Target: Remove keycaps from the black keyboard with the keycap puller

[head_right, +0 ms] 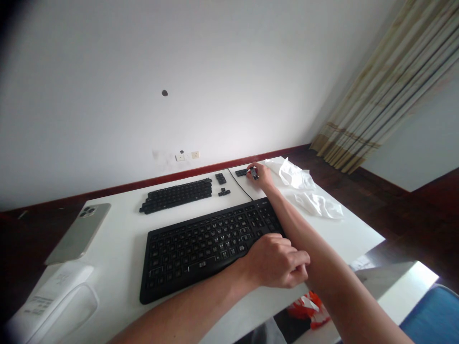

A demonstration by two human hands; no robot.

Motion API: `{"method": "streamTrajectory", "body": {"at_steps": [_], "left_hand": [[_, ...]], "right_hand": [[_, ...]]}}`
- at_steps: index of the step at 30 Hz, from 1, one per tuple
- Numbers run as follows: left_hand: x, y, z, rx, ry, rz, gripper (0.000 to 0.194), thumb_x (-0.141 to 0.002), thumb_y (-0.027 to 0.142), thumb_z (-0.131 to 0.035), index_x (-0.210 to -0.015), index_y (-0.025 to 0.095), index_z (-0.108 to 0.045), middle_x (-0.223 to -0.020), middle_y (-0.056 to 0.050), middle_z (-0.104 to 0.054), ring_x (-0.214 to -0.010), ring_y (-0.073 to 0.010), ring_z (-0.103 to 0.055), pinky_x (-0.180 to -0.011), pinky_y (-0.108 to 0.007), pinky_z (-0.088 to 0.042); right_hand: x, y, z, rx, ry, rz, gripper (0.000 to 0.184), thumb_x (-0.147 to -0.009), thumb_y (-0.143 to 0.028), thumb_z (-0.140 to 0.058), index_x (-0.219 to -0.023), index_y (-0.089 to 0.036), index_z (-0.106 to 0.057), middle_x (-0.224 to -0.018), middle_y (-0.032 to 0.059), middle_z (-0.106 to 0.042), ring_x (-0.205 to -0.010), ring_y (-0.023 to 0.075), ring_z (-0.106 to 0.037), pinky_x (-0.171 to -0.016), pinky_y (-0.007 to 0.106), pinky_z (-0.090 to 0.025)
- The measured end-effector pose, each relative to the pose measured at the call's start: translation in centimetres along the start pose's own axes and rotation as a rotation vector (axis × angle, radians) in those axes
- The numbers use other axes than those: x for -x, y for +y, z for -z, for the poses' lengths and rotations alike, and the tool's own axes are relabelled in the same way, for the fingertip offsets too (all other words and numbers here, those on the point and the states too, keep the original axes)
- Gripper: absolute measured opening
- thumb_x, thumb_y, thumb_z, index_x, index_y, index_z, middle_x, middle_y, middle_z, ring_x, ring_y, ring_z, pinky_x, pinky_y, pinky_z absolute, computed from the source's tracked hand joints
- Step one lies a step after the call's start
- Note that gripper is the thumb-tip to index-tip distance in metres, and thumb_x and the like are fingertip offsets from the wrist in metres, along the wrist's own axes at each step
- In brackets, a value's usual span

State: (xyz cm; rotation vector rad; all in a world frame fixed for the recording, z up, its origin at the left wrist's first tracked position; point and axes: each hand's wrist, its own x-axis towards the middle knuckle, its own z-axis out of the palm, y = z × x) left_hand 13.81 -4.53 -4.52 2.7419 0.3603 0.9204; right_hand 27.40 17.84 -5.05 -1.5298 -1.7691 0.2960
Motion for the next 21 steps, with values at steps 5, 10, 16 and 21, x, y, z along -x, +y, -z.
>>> {"method": "streamTrajectory", "body": {"at_steps": [5, 10, 16, 21], "left_hand": [[0.04, 0.01, 0.03, 0.003, 0.007, -0.002, 0.016, -0.094, 0.027, -0.057, -0.093, 0.02, -0.072, -0.076, 0.0, -0.075, -0.076, -0.0167, -0.071, -0.07, -0.031, -0.048], [0.03, 0.09, 0.05, -0.006, -0.006, 0.006, 0.014, -0.094, 0.026, -0.059, -0.093, 0.021, -0.071, -0.077, 0.0, -0.076, -0.077, -0.0176, -0.072, -0.072, -0.032, -0.048], [0.03, 0.09, -0.07, -0.01, 0.001, 0.004, 0.012, -0.094, 0.026, -0.059, -0.093, 0.021, -0.07, -0.077, 0.001, -0.076, -0.077, -0.0181, -0.073, -0.072, -0.032, -0.049], [0.09, 0.09, -0.1, -0.008, 0.009, 0.001, 0.013, -0.094, 0.026, -0.059, -0.091, 0.021, -0.069, -0.075, 0.0, -0.075, -0.076, -0.0182, -0.072, -0.071, -0.032, -0.049]], "right_hand": [[-0.13, 0.09, -0.08, 0.005, 0.008, -0.001, 0.02, -0.077, -0.024, -0.078, -0.097, -0.023, -0.074, -0.08, 0.0023, -0.08, -0.071, 0.0228, -0.074, -0.07, 0.032, -0.054], [0.03, -0.33, 0.05, 0.006, 0.015, -0.005, 0.021, -0.077, -0.023, -0.077, -0.097, -0.022, -0.075, -0.078, 0.0026, -0.078, -0.067, 0.021, -0.07, -0.068, 0.031, -0.051], [0.14, -0.54, 0.17, -0.003, 0.011, 0.009, 0.02, -0.077, -0.024, -0.076, -0.096, -0.021, -0.075, -0.077, 0.003, -0.077, -0.066, 0.0201, -0.068, -0.067, 0.03, -0.049], [0.03, -0.21, 0.06, -0.001, 0.008, 0.024, 0.02, -0.077, -0.028, -0.076, -0.097, -0.021, -0.074, -0.078, 0.0035, -0.077, -0.066, 0.0204, -0.067, -0.065, 0.03, -0.048]]}}
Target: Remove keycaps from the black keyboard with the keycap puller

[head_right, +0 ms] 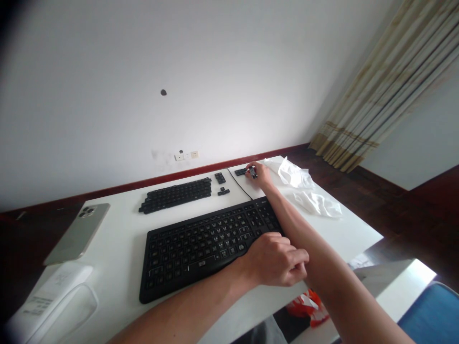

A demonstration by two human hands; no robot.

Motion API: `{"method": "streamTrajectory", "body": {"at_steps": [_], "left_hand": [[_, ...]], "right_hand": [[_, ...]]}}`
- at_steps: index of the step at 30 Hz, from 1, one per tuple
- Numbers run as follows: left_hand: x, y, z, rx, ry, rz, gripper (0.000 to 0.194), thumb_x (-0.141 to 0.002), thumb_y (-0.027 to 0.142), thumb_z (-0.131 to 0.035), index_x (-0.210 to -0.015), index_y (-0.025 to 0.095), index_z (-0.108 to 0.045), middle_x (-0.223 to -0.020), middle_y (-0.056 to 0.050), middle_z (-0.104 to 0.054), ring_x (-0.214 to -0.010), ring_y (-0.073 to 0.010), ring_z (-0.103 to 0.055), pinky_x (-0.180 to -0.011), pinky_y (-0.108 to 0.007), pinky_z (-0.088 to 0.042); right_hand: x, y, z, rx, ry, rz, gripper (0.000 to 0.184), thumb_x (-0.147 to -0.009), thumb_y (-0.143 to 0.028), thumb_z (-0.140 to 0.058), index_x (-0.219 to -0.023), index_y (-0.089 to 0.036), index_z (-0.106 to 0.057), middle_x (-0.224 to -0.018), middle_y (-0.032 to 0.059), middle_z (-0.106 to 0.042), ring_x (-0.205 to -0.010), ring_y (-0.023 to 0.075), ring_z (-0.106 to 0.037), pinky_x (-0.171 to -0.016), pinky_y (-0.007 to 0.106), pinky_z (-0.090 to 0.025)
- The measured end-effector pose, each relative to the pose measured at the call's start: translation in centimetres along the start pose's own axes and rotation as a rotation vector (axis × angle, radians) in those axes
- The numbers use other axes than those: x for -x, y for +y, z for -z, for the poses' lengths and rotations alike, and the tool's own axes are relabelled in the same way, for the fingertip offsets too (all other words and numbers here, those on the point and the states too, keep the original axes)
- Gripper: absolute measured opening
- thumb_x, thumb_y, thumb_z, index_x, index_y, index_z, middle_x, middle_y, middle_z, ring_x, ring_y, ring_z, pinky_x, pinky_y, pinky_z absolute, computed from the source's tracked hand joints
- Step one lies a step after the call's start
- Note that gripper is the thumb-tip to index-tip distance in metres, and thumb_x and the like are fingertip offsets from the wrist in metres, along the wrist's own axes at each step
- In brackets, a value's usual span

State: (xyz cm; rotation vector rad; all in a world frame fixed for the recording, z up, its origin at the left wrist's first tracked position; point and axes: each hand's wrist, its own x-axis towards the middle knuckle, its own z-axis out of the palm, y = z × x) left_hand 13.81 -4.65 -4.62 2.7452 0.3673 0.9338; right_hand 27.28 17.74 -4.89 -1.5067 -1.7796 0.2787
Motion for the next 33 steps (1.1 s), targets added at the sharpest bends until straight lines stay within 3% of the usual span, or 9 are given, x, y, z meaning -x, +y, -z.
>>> {"method": "streamTrajectory", "body": {"at_steps": [10, 16, 19, 23, 27, 33], "left_hand": [[0.0, -0.1, 0.0, -0.001, -0.01, -0.005, 0.013, -0.094, 0.027, -0.06, -0.091, 0.02, -0.071, -0.076, 0.0, -0.076, -0.077, -0.0178, -0.072, -0.071, -0.032, -0.049], [-0.1, -0.1, 0.4, -0.023, -0.03, -0.016, 0.015, -0.094, 0.025, -0.059, -0.093, 0.02, -0.073, -0.075, 0.0, -0.075, -0.077, -0.0175, -0.073, -0.072, -0.032, -0.049], [-0.1, -0.1, 0.7, -0.039, -0.059, -0.022, 0.014, -0.093, 0.026, -0.059, -0.088, 0.02, -0.072, -0.074, 0.0, -0.075, -0.076, -0.0177, -0.072, -0.072, -0.032, -0.049], [-0.1, -0.2, 0.6, -0.048, -0.08, -0.033, 0.013, -0.093, 0.024, -0.061, -0.091, 0.021, -0.073, -0.074, 0.0, -0.075, -0.075, -0.0182, -0.071, -0.073, -0.032, -0.049], [-0.2, -0.1, 0.8, -0.051, -0.124, -0.035, 0.01, -0.092, 0.023, -0.063, -0.088, 0.02, -0.072, -0.076, -0.001, -0.076, -0.075, -0.0177, -0.071, -0.073, -0.031, -0.049], [-0.4, 0.4, 1.6, -0.085, -0.171, -0.02, 0.011, -0.093, 0.021, -0.063, -0.087, 0.019, -0.072, -0.08, -0.001, -0.077, -0.077, -0.0171, -0.07, -0.074, -0.031, -0.048]], "right_hand": [[-0.1, 0.0, 0.2, -0.004, 0.039, -0.011, 0.021, -0.078, -0.03, -0.074, -0.098, -0.023, -0.074, -0.08, 0.0038, -0.078, -0.07, 0.0225, -0.071, -0.071, 0.033, -0.053], [-0.3, -1.9, 2.8, -0.029, 0.255, 0.027, 0.021, -0.087, -0.034, -0.068, -0.104, -0.023, -0.075, -0.095, 0.0085, -0.081, -0.093, 0.0284, -0.076, -0.084, 0.038, -0.057], [0.6, -3.1, 4.6, -0.093, 0.282, 0.022, 0.027, -0.089, -0.04, -0.07, -0.11, -0.024, -0.076, -0.102, 0.0092, -0.081, -0.097, 0.0286, -0.076, -0.087, 0.041, -0.058], [3.9, -4.0, 7.1, -0.277, 0.178, -0.023, 0.036, -0.093, -0.051, -0.069, -0.114, -0.024, -0.076, -0.087, 0.0058, -0.078, -0.077, 0.0232, -0.073, -0.075, 0.037, -0.059], [9.0, -3.1, 9.4, -0.343, 0.215, -0.1, 0.042, -0.095, -0.061, -0.066, -0.105, -0.022, -0.077, -0.066, 0.0012, -0.063, -0.062, 0.019, -0.061, -0.062, 0.034, -0.054], [16.2, -1.7, 10.5, -0.587, 0.24, -0.292, 0.042, -0.09, -0.065, -0.072, -0.108, -0.027, -0.073, -0.081, 0.0036, -0.071, -0.075, 0.0219, -0.069, -0.072, 0.037, -0.061]]}}
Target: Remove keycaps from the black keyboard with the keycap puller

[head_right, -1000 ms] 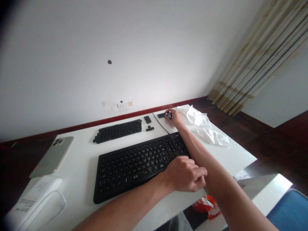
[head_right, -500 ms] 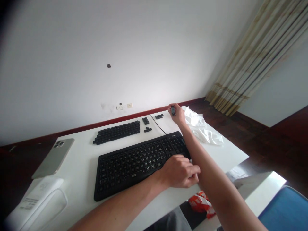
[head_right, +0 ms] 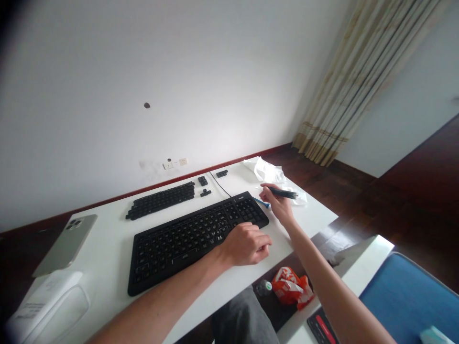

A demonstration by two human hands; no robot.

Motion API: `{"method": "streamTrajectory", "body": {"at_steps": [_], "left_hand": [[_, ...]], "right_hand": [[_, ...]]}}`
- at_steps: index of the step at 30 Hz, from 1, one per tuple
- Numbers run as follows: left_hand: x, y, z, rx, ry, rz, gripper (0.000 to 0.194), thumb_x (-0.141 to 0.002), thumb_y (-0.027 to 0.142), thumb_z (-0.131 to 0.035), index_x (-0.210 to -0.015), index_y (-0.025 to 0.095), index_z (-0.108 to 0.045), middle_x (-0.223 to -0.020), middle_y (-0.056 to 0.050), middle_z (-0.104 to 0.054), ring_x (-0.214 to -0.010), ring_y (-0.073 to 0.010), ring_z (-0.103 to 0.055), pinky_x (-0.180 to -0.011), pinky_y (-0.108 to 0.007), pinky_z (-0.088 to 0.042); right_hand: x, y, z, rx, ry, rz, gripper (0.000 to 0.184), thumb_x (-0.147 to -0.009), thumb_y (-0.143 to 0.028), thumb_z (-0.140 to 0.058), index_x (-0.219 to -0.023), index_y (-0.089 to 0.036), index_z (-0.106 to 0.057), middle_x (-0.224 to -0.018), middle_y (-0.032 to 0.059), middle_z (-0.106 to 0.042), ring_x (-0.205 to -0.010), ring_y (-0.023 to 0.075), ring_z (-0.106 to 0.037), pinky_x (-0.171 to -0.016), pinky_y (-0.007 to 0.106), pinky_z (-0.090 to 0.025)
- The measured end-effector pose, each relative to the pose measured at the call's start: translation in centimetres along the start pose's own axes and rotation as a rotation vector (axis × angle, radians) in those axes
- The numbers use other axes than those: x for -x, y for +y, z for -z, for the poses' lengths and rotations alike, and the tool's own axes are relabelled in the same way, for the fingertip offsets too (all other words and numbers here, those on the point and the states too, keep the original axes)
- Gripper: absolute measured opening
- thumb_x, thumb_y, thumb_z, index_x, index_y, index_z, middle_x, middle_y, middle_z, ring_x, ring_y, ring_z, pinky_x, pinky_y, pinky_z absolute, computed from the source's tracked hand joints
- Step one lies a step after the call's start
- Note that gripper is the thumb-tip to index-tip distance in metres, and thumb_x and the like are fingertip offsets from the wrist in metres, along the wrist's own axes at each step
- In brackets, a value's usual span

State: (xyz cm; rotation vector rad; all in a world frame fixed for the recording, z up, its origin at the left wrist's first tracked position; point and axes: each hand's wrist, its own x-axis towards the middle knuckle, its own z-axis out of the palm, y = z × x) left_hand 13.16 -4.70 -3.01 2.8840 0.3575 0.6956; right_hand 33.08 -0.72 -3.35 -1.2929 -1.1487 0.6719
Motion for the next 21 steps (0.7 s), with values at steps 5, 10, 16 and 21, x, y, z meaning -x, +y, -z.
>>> {"method": "streamTrajectory", "body": {"at_steps": [5, 10, 16, 21], "left_hand": [[0.2, 0.1, 0.0, -0.032, 0.001, -0.002, 0.01, -0.094, 0.02, -0.064, -0.087, 0.02, -0.071, -0.08, 0.0, -0.076, -0.078, -0.0174, -0.068, -0.075, -0.032, -0.047], [0.3, -0.1, -0.1, -0.076, -0.021, -0.006, 0.012, -0.096, 0.021, -0.063, -0.086, 0.02, -0.07, -0.084, -0.001, -0.075, -0.082, -0.0176, -0.067, -0.076, -0.033, -0.046], [0.3, -0.2, 1.0, -0.198, -0.004, 0.046, 0.017, -0.1, 0.024, -0.061, -0.114, 0.02, -0.07, -0.106, -0.006, -0.073, -0.101, -0.0227, -0.064, -0.087, -0.037, -0.048], [0.3, -0.5, 1.6, -0.236, -0.017, 0.2, 0.029, -0.1, 0.034, -0.065, -0.126, 0.022, -0.067, -0.131, -0.01, -0.067, -0.119, -0.0277, -0.059, -0.099, -0.042, -0.049]], "right_hand": [[2.6, 1.1, 0.0, -0.016, 0.016, -0.043, 0.043, -0.091, -0.065, -0.07, -0.112, -0.027, -0.07, -0.091, 0.0057, -0.076, -0.085, 0.0242, -0.074, -0.083, 0.04, -0.062], [0.9, 0.8, -0.3, 0.183, -0.019, 0.029, 0.04, -0.095, -0.061, -0.066, -0.115, -0.027, -0.07, -0.097, 0.0067, -0.077, -0.097, 0.0286, -0.074, -0.093, 0.045, -0.057], [0.0, 1.0, 0.1, 0.167, 0.045, 0.115, 0.041, -0.094, -0.057, -0.065, -0.119, -0.024, -0.066, -0.09, 0.0066, -0.075, -0.089, 0.0281, -0.072, -0.085, 0.044, -0.057], [0.5, 1.9, 0.3, 0.076, -0.046, 0.021, 0.042, -0.094, -0.061, -0.064, -0.108, -0.022, -0.071, -0.078, 0.0037, -0.071, -0.073, 0.0222, -0.068, -0.073, 0.037, -0.058]]}}
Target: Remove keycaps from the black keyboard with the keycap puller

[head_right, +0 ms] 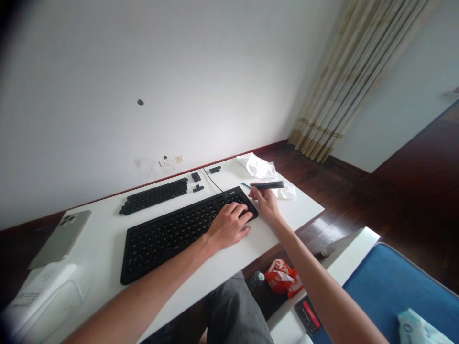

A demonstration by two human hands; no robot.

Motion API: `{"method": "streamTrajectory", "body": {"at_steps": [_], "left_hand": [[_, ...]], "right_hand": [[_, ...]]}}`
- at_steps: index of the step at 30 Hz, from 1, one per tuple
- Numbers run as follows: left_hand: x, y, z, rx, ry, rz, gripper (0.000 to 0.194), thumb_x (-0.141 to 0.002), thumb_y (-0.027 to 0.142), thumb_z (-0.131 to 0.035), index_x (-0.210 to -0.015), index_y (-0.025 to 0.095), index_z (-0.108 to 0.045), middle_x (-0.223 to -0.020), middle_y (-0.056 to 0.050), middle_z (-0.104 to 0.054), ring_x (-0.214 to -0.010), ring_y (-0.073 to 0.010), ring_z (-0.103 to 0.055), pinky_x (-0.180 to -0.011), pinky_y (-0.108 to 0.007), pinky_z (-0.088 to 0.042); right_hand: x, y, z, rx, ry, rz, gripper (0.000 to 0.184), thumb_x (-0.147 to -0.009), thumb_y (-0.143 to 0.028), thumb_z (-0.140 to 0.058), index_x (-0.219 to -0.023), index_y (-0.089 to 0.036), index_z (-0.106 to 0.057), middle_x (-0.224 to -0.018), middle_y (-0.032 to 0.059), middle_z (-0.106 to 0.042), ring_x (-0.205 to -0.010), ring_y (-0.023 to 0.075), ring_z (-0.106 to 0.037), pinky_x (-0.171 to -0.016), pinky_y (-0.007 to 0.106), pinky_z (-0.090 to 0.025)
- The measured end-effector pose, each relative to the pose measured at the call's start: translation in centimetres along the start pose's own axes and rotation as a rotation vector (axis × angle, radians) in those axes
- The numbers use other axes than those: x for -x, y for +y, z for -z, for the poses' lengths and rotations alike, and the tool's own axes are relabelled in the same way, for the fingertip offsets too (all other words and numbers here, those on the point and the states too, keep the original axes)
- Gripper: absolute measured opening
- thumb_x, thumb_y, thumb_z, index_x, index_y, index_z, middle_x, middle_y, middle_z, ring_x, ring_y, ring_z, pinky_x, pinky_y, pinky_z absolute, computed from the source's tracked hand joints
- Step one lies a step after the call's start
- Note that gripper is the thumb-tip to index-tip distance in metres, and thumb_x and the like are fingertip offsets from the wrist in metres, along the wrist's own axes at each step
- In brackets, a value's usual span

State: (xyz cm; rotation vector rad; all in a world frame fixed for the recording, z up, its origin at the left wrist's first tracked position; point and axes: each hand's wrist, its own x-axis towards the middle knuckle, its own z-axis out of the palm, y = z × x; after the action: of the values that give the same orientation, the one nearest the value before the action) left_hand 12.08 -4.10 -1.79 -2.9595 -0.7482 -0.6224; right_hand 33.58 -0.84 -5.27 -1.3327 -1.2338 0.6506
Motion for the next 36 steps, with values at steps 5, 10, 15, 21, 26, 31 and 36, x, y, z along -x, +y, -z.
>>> {"method": "streamTrajectory", "body": {"at_steps": [5, 10, 15, 21, 26, 31, 36], "left_hand": [[0.2, -0.6, -0.5, -0.027, -0.012, 0.126, 0.048, -0.098, 0.044, -0.067, -0.141, 0.023, -0.062, -0.153, -0.014, -0.056, -0.132, -0.0329, -0.054, -0.105, -0.046, -0.049], [0.1, -1.0, -0.7, 0.047, -0.026, 0.228, 0.059, -0.096, 0.047, -0.069, -0.148, 0.024, -0.059, -0.156, -0.014, -0.053, -0.134, -0.0328, -0.052, -0.111, -0.048, -0.048], [-1.3, -1.4, -0.3, 0.079, -0.091, 0.255, 0.061, -0.087, 0.049, -0.077, -0.143, 0.029, -0.064, -0.152, -0.01, -0.056, -0.132, -0.0326, -0.052, -0.113, -0.047, -0.047], [-3.2, -1.4, -0.8, 0.115, -0.1, 0.292, 0.061, -0.083, 0.055, -0.08, -0.135, 0.027, -0.068, -0.139, -0.011, -0.06, -0.125, -0.0328, -0.054, -0.112, -0.048, -0.047], [-3.6, -1.2, -1.6, 0.2, -0.051, 0.332, 0.059, -0.078, 0.047, -0.086, -0.133, 0.029, -0.071, -0.136, -0.009, -0.06, -0.124, -0.032, -0.055, -0.112, -0.046, -0.047], [-3.5, -1.2, -1.9, 0.277, -0.035, 0.355, 0.046, -0.079, 0.041, -0.086, -0.123, 0.03, -0.076, -0.138, -0.01, -0.058, -0.126, -0.0324, -0.055, -0.114, -0.047, -0.047], [-3.5, -1.2, -2.1, 0.298, -0.027, 0.348, 0.043, -0.079, 0.04, -0.086, -0.12, 0.029, -0.078, -0.137, -0.01, -0.057, -0.126, -0.0326, -0.056, -0.113, -0.048, -0.048]], "right_hand": [[-1.4, 0.6, 0.2, -0.038, 0.006, -0.125, 0.052, -0.086, -0.068, -0.07, -0.104, -0.02, -0.075, -0.091, 0.0096, -0.078, -0.092, 0.0281, -0.075, -0.078, 0.039, -0.063], [-2.5, 1.2, 0.8, -0.097, -0.053, -0.141, 0.048, -0.082, -0.064, -0.076, -0.103, -0.021, -0.076, -0.103, 0.01, -0.079, -0.102, 0.0293, -0.074, -0.082, 0.039, -0.063], [-2.2, 1.1, 1.0, -0.15, -0.054, -0.131, 0.04, -0.084, -0.054, -0.072, -0.108, -0.022, -0.071, -0.096, 0.006, -0.076, -0.093, 0.0244, -0.073, -0.081, 0.036, -0.061], [-1.6, 0.3, 0.7, -0.131, -0.048, -0.085, 0.038, -0.085, -0.054, -0.071, -0.109, -0.025, -0.065, -0.088, 0.005, -0.071, -0.086, 0.0253, -0.071, -0.081, 0.039, -0.061], [-1.5, -0.1, 0.7, -0.176, -0.104, -0.093, 0.037, -0.084, -0.055, -0.075, -0.104, -0.025, -0.066, -0.095, 0.0067, -0.074, -0.091, 0.0266, -0.074, -0.084, 0.041, -0.062], [-1.6, -0.4, 0.6, -0.235, -0.153, -0.107, 0.041, -0.082, -0.054, -0.081, -0.106, -0.023, -0.069, -0.101, 0.0078, -0.077, -0.094, 0.0256, -0.075, -0.089, 0.041, -0.061], [-1.6, -0.6, 0.5, -0.226, -0.17, -0.131, 0.042, -0.081, -0.055, -0.083, -0.105, -0.022, -0.071, -0.094, 0.0071, -0.078, -0.093, 0.0251, -0.075, -0.09, 0.041, -0.061]]}}
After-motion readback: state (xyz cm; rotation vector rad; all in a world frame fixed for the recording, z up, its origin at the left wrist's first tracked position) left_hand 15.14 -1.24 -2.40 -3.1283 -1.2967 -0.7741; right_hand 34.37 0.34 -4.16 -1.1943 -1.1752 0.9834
